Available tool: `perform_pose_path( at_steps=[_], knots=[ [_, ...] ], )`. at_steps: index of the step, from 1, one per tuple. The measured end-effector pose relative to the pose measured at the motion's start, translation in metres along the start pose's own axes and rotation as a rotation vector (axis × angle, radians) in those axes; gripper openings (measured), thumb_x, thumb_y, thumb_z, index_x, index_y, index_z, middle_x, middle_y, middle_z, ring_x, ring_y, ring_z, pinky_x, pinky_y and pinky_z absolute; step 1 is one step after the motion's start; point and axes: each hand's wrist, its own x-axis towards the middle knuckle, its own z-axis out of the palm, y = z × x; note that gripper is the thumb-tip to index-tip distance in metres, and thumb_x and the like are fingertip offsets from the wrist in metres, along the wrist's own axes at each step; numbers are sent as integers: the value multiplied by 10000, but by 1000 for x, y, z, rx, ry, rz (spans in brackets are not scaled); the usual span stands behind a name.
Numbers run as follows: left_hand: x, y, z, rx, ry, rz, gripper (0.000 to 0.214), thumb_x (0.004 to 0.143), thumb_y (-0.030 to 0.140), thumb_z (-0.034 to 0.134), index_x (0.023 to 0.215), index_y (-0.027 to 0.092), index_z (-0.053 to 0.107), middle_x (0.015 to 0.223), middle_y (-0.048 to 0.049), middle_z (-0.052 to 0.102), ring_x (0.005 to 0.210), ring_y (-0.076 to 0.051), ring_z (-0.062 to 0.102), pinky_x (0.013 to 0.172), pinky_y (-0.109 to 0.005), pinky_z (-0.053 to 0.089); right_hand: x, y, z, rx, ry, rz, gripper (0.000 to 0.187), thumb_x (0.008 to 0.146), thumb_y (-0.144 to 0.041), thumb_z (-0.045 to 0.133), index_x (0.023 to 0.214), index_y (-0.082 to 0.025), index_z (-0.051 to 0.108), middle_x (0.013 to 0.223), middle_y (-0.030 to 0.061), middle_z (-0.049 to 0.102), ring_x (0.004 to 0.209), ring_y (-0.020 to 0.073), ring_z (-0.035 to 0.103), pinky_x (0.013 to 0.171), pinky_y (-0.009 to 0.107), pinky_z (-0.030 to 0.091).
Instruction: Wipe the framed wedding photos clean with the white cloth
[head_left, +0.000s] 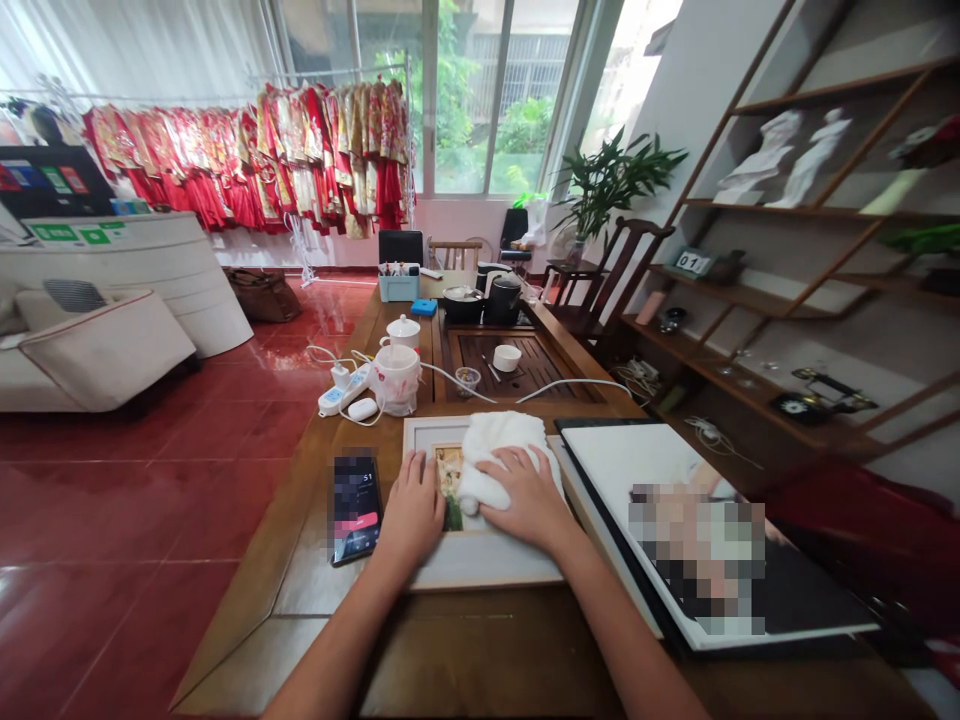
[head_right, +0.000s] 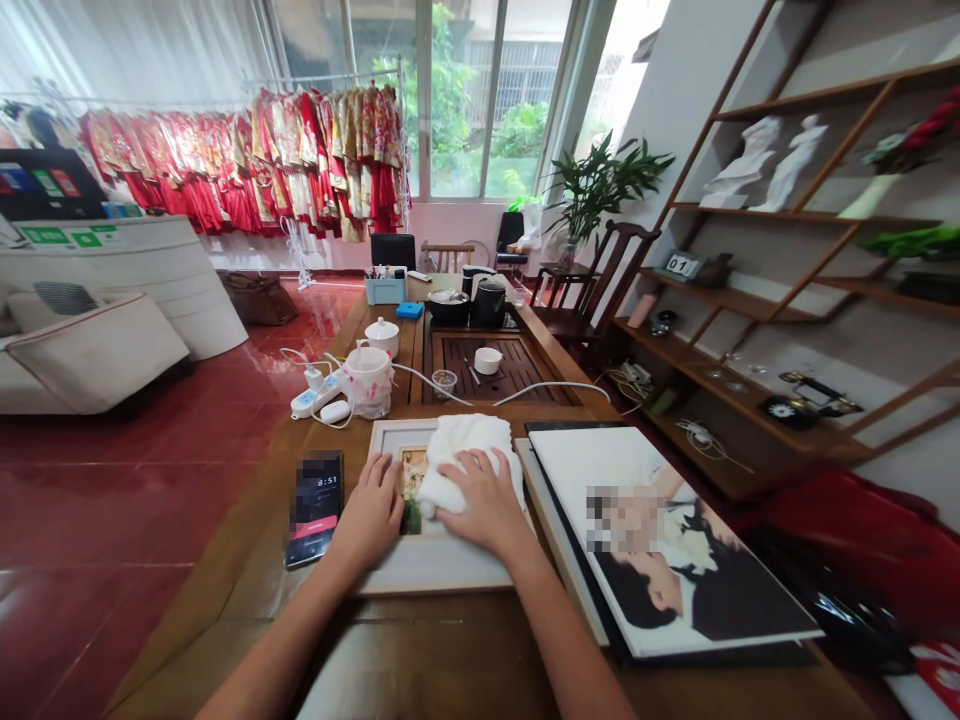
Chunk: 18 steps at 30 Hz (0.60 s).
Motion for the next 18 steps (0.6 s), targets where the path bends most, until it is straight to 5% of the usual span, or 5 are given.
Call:
perform_pose_path(
  at_steps=[13,18],
  knots=[
    [0,0,-1,8,-7,-4,459,907,181,362,1351,88,436,1433,-163,415,1401,-266,270,1108,-412,327,-34,-14,-14,78,-77,-28,316,716,-405,660,1011,-294,639,1027,24,613,1023,245,498,1083,490,133],
    [0,0,-1,17,-14,3,471,906,180,361,1363,89,423,1439,-160,409,1404,-272,263,1107,-416,328,-15,-9,-6,22,-53,-20,360,730,-444,645,1057,-294,638,1094,50,611,1070,275,481,1066,512,151]
  ],
)
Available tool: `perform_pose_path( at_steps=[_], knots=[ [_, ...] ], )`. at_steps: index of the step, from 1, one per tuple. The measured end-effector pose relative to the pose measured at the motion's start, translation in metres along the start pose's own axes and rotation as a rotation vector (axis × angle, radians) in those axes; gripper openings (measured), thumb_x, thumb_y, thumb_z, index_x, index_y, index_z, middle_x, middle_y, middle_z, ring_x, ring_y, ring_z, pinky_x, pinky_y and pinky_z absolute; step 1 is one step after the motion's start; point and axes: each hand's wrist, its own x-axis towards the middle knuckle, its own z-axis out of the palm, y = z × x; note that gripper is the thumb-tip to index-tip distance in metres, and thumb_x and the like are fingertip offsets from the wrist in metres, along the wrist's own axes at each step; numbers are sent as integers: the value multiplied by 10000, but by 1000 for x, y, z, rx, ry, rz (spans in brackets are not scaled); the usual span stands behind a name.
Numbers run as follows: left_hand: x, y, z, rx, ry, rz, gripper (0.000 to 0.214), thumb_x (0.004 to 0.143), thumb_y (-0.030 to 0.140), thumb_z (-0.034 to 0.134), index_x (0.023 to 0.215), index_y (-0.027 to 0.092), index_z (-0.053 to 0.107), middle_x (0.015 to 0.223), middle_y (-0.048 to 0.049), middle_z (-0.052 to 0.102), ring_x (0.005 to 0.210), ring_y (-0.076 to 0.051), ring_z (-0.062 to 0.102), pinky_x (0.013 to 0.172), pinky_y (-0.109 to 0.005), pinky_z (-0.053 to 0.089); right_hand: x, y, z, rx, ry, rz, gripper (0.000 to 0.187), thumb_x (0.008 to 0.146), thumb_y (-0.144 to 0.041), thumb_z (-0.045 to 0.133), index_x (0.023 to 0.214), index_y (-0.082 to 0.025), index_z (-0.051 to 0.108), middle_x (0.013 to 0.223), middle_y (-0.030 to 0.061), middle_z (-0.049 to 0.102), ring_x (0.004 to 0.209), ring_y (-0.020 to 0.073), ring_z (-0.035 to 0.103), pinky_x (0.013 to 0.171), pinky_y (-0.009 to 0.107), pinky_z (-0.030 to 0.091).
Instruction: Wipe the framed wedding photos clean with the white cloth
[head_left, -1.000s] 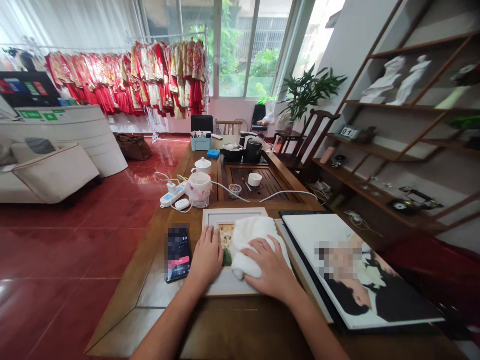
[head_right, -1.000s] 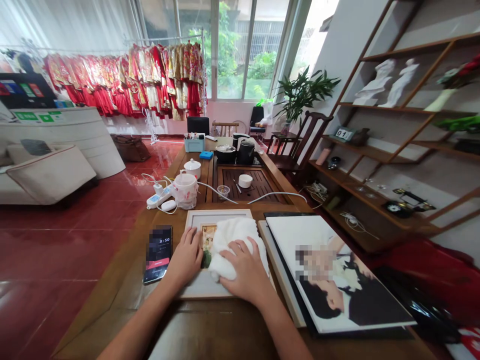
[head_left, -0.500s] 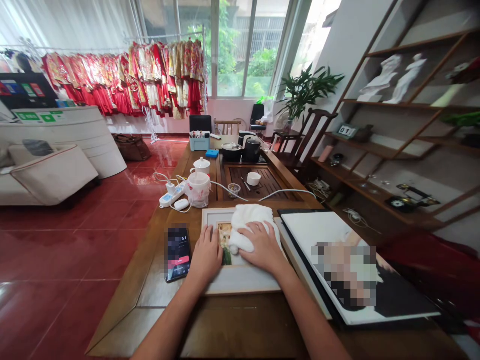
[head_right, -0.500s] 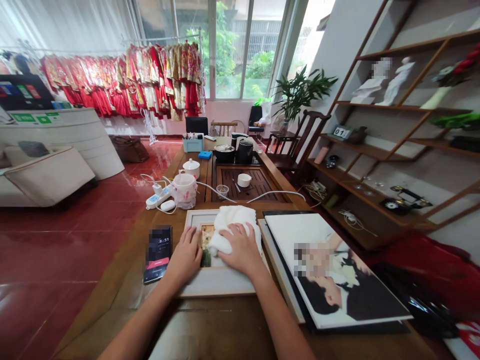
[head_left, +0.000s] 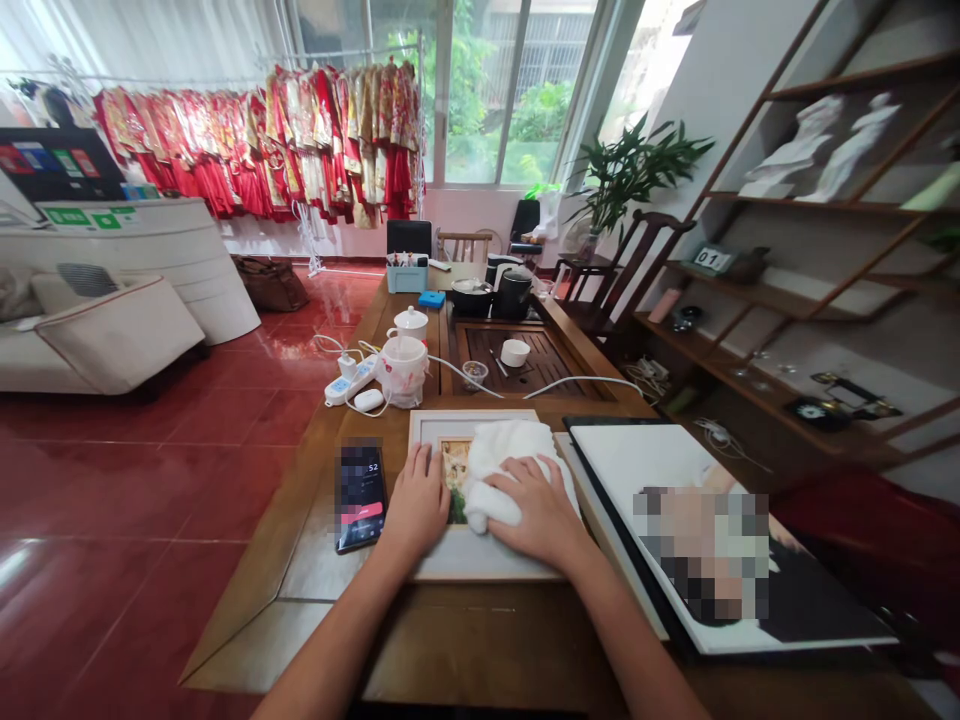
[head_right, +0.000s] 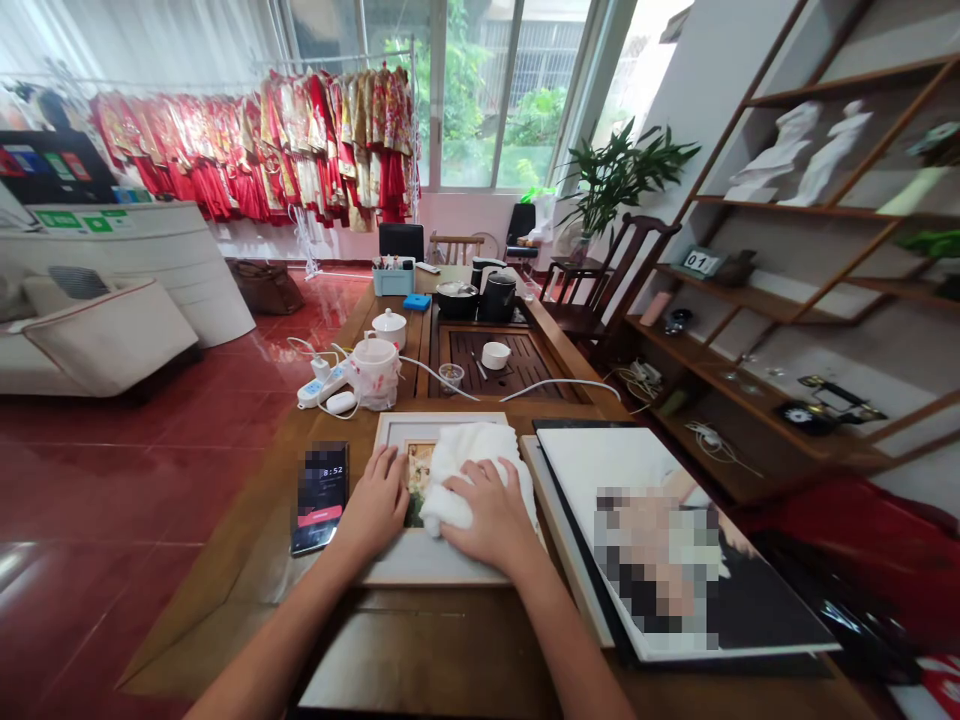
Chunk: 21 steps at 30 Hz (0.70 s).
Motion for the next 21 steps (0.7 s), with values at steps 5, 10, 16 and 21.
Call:
perform_pose_path(
  at_steps=[5,10,16,21],
  knots=[
    [0,1,0,3,-7,-2,460,904,175,361,1348,87,438,1438,-165,412,1405,-276,263,1097,-418,342,25,3,9,-60,76,35,437,744,-469,628,1138,-281,617,1182,76,589,1141,296,447,1067,527,138],
    [0,0,1,-9,12,3,469,897,181,377,1355,92,429,1444,-169,407,1408,-271,260,1105,-421,334,14,-3,10,-37,58,4,441,736,-487,638,1134,-297,615,1167,59,597,1140,286,455,1089,523,98],
    [0,0,1,-2,7,3,472,896,179,369,1353,84,434,1442,-168,409,1407,-273,257,1111,-421,322,-15,-12,8,26,17,-16,440,729,-480,650,1136,-318,606,1166,41,602,1153,275,454,1108,507,67],
    [0,1,0,6,-1,2,476,895,179,372,1359,82,428,1443,-166,408,1407,-270,259,1118,-413,311,1,-8,9,-10,11,-24,456,727,-498,646,1139,-305,612,1168,61,599,1143,287,455,1096,520,91]
  ],
)
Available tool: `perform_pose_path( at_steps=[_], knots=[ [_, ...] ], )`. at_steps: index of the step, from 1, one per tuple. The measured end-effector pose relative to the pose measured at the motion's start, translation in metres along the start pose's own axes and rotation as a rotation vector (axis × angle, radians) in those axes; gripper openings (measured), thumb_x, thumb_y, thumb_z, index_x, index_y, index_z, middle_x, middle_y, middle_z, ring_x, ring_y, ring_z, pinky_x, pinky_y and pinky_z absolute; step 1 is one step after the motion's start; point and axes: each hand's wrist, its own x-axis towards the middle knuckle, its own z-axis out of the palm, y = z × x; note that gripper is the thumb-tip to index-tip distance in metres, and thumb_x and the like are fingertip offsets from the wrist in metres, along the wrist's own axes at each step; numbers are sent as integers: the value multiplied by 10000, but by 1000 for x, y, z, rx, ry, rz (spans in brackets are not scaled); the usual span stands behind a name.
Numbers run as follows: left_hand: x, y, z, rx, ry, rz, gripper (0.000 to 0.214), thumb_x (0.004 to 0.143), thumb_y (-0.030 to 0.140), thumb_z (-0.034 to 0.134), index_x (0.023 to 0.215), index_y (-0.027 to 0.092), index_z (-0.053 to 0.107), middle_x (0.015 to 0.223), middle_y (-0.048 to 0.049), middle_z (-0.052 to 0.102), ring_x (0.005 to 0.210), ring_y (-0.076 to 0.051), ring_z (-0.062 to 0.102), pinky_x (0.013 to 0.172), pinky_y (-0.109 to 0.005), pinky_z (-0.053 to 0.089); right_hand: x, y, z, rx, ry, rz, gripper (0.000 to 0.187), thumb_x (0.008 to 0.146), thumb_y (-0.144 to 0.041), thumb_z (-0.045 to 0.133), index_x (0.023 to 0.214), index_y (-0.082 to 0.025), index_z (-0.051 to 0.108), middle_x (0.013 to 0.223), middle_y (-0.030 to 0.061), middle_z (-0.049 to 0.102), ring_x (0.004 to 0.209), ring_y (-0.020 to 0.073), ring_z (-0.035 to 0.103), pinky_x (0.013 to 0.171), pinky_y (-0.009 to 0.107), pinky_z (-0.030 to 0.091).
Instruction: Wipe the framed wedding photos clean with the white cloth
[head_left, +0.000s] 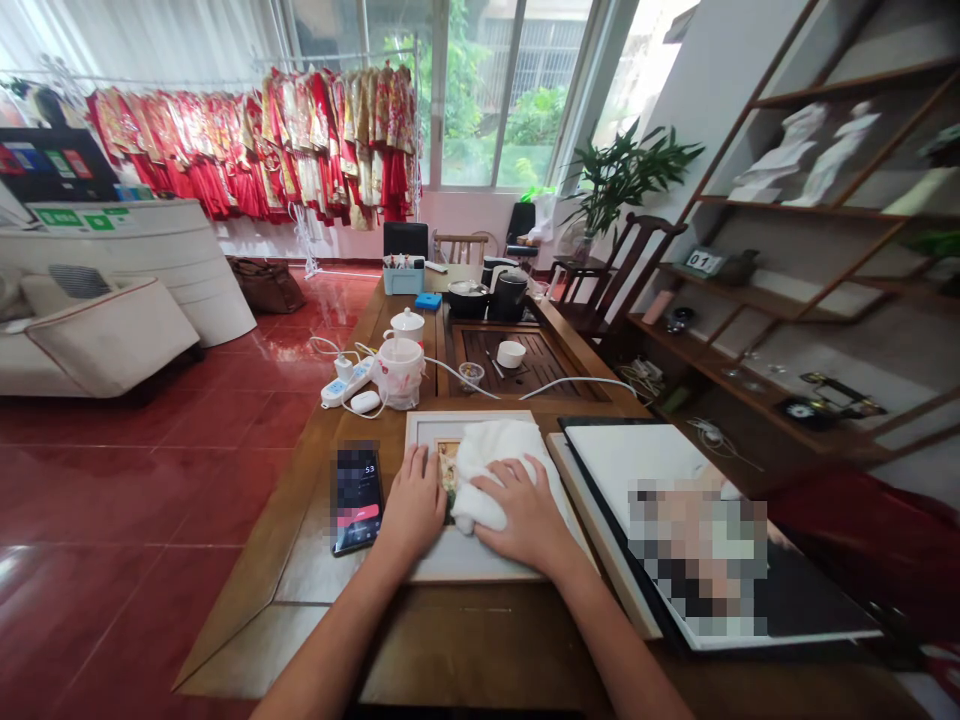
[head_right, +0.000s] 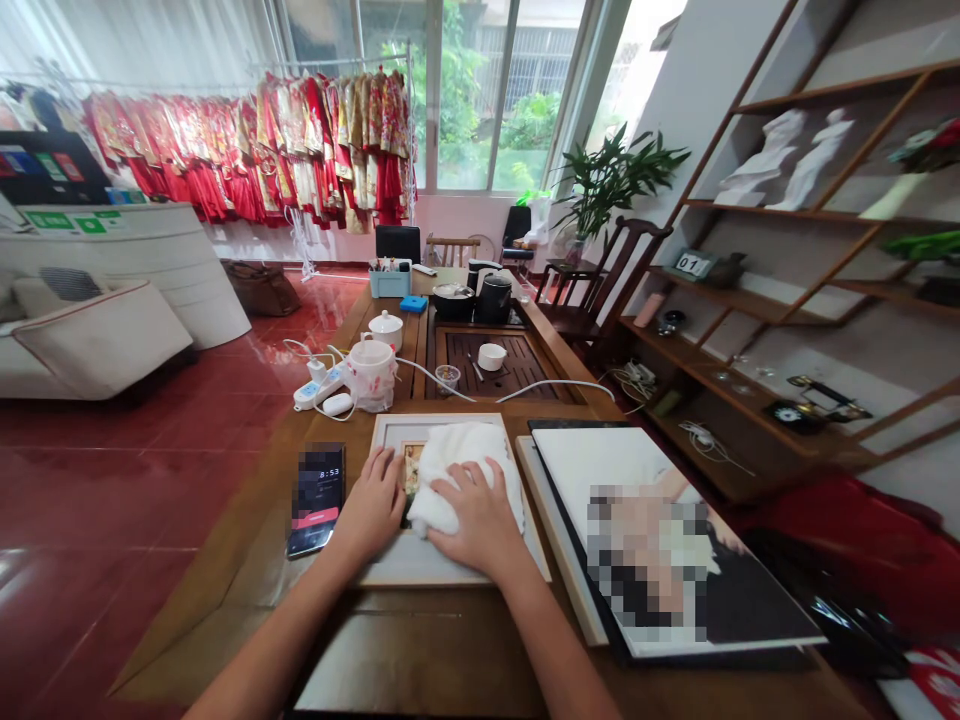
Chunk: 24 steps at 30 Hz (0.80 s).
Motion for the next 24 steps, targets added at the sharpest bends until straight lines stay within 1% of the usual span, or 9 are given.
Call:
perform_pose_path(
  at_steps=[3,6,8,14,16,18,24],
  knots=[
    [0,1,-1,8,-10,2,478,895,179,376,1360,78,427,1444,-169,404,1406,-275,259,1115,-413,315,16,3,1,-42,17,24,481,744,-505,625,1178,-298,597,1224,70,579,1177,297,432,1092,530,89],
    [0,1,-1,13,-4,0,475,901,184,371,1361,77,426,1446,-170,401,1406,-277,259,1109,-413,324,23,3,1,-60,14,32,485,758,-504,611,1196,-297,588,1241,67,575,1199,293,416,1096,525,80],
    [0,1,-1,11,3,-3,473,905,188,369,1361,80,426,1448,-169,401,1405,-274,261,1110,-414,324,19,0,1,-62,1,20,489,762,-504,606,1204,-298,583,1243,63,575,1201,291,414,1099,522,70],
    [0,1,-1,-2,1,-15,479,901,186,369,1367,91,426,1454,-162,399,1408,-268,258,1109,-417,327,-11,-10,1,-44,-25,-19,521,763,-539,596,1226,-302,572,1257,57,576,1206,299,408,1109,518,47],
    [0,2,-2,-7,2,-18,478,899,186,371,1366,97,428,1454,-159,402,1409,-264,258,1109,-420,327,-13,-10,1,-46,-25,-15,521,767,-539,592,1231,-302,571,1258,55,577,1207,299,408,1109,518,54],
    [0,2,-2,-13,-2,-18,474,896,184,374,1358,99,436,1453,-159,405,1409,-263,261,1110,-423,326,-9,-7,1,-52,-25,-11,516,764,-529,595,1228,-304,574,1252,55,579,1203,301,412,1105,521,70],
    [-1,0,-1,-26,-3,-4,473,901,190,372,1361,98,429,1454,-164,401,1412,-265,252,1106,-432,331,19,5,2,-75,13,-11,510,770,-483,593,1240,-287,574,1275,80,569,1220,317,401,1092,550,84]
  ],
)
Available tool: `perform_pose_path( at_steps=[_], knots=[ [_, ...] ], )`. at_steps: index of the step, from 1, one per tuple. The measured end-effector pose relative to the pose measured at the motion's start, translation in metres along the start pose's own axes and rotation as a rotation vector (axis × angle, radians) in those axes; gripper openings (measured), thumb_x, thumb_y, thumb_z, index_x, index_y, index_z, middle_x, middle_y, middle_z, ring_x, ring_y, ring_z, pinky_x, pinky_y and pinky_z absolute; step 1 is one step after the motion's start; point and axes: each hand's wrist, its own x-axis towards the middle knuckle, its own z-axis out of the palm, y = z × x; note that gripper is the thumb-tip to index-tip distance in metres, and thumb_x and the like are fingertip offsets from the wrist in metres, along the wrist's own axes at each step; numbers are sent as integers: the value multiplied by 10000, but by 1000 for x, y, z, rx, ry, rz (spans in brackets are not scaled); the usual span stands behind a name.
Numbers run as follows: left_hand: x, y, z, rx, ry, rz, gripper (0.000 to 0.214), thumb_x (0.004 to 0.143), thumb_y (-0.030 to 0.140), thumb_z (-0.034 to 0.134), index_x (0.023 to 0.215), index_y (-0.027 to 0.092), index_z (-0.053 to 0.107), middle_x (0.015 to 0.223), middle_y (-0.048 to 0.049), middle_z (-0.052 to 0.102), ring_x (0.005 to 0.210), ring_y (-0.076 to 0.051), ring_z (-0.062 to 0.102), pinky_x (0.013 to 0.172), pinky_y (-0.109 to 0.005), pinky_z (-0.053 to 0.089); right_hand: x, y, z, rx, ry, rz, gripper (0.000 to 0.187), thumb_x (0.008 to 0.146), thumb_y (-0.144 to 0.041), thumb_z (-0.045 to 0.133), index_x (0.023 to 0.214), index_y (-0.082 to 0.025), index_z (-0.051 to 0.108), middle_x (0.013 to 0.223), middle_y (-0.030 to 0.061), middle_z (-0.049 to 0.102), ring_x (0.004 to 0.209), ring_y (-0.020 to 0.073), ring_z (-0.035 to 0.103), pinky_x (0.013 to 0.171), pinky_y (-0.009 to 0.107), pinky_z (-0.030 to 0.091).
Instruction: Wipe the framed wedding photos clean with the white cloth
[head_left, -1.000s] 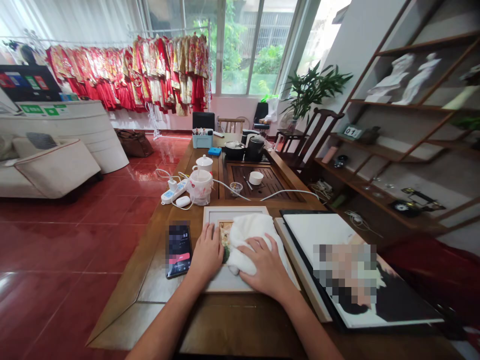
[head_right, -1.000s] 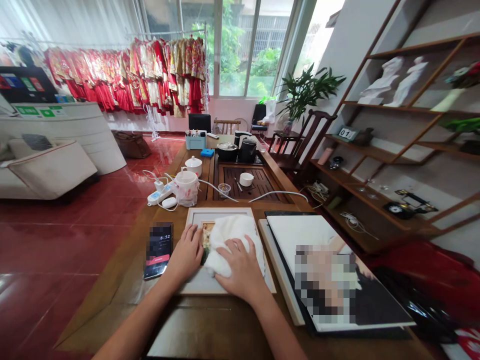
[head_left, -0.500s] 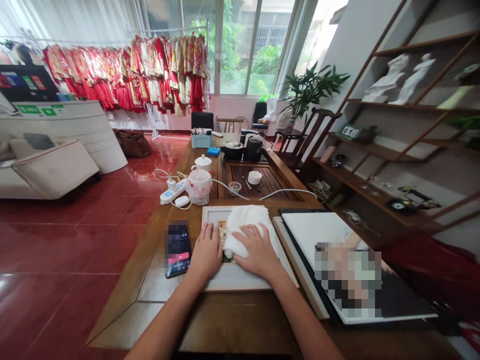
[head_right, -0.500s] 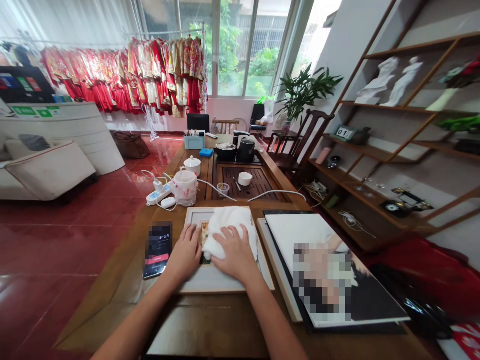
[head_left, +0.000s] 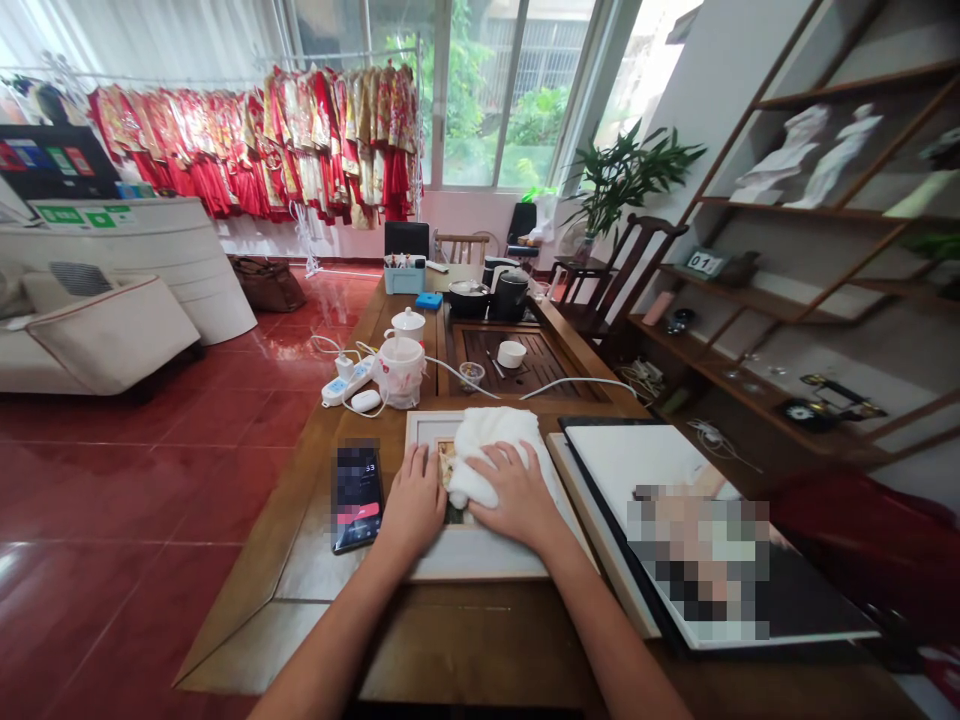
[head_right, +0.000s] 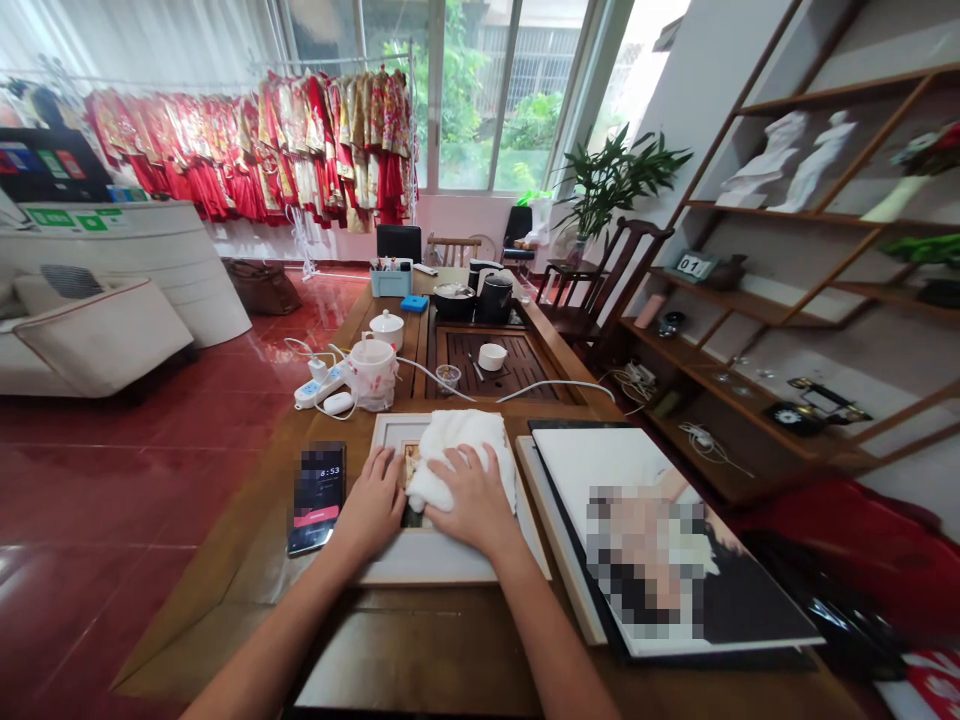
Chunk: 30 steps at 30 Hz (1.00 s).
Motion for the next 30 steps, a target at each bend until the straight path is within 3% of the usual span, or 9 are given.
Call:
perform_pose_path(
  at_steps=[4,11,19,21,30],
  knots=[
    [-1,0,1,6,5,0,476,899,184,372,1364,91,422,1457,-161,395,1413,-265,247,1113,-420,321,-2,-2,0,13,5,-5,507,764,-466,600,1237,-285,577,1289,72,566,1235,310,395,1107,547,69],
    [0,1,0,8,6,-7,479,891,168,373,1362,98,423,1451,-154,401,1407,-265,260,1110,-415,325,-35,-4,0,45,-27,-77,551,772,-438,589,1303,-301,535,1348,52,534,1287,290,370,1136,538,43],
    [1,0,-1,12,-2,-3,474,897,182,377,1361,95,422,1450,-155,405,1405,-266,264,1107,-412,328,-18,2,2,3,4,-89,620,779,-424,579,1378,-320,460,1528,40,313,1385,323,246,1123,578,67],
    [1,0,-1,8,0,-4,481,895,182,379,1366,94,414,1452,-157,401,1408,-265,259,1106,-411,328,-15,2,3,1,8,-86,618,787,-428,568,1385,-321,454,1527,36,316,1392,328,234,1121,589,63],
    [1,0,-1,-3,-4,-5,486,898,184,360,1371,92,413,1459,-158,396,1410,-264,253,1109,-420,320,-43,-2,-9,-32,-34,-172,657,793,-336,542,1430,-319,381,1534,-1,298,1399,313,235,1125,592,82]
  ],
)
